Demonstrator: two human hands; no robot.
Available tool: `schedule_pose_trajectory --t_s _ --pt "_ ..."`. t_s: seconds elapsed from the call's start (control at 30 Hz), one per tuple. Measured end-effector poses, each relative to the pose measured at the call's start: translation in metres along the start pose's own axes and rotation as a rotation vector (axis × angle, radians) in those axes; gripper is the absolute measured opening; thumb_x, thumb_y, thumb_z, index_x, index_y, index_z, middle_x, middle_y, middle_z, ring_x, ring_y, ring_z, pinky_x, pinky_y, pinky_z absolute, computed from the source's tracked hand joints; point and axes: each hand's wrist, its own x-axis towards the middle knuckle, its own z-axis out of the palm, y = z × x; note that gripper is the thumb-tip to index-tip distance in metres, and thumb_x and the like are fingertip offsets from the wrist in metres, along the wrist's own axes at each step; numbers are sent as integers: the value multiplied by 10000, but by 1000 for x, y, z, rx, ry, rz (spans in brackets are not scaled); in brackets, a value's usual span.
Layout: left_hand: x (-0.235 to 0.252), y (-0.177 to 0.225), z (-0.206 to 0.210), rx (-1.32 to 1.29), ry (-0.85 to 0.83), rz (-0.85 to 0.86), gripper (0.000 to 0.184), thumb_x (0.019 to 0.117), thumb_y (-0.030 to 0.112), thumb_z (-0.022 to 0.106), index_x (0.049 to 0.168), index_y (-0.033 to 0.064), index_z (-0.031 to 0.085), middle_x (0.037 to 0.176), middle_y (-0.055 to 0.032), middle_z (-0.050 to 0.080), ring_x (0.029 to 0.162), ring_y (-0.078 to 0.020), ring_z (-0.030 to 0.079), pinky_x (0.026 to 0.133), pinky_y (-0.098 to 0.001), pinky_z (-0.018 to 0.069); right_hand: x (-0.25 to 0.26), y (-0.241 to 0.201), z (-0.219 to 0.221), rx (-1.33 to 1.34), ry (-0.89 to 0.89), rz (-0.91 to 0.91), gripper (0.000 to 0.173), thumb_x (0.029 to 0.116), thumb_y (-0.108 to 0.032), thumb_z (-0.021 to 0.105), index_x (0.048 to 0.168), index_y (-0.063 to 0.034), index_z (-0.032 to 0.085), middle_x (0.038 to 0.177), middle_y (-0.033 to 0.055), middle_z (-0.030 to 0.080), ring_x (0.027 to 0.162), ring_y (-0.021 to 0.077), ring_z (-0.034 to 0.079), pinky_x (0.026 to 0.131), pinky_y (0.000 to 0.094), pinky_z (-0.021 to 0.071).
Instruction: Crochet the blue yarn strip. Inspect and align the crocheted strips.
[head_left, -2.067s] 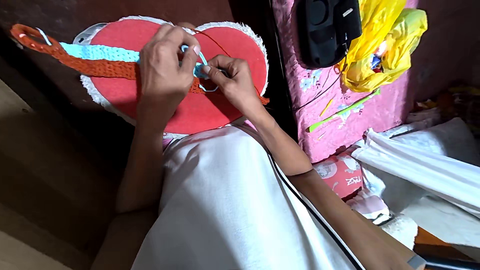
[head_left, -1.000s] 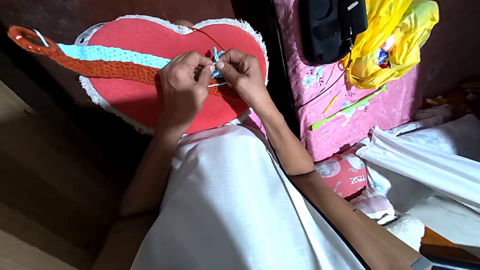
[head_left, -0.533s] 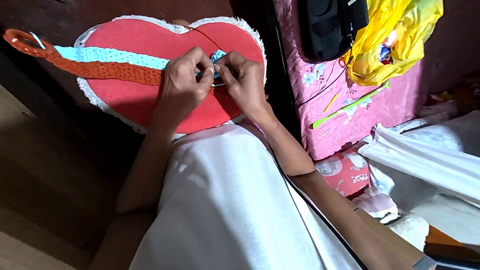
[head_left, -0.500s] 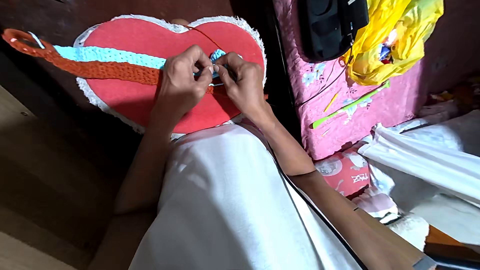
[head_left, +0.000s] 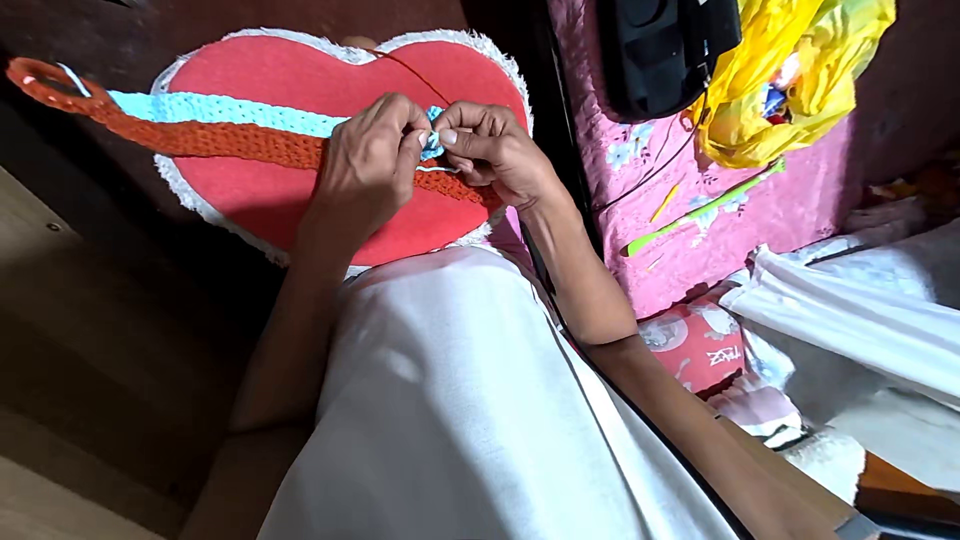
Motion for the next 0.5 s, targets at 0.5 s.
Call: schedule_pose_trajectory --t_s 0.5 --pt "-12 -2 16 -137 226 -38 218 976 120 586 1041 -4 754 1000 -145 715 884 -133 672 796 -226 525 -1 7 23 -69 267 -61 115 994 -2 556 907 -14 629 594 -41 507 436 -4 384 396 150 298"
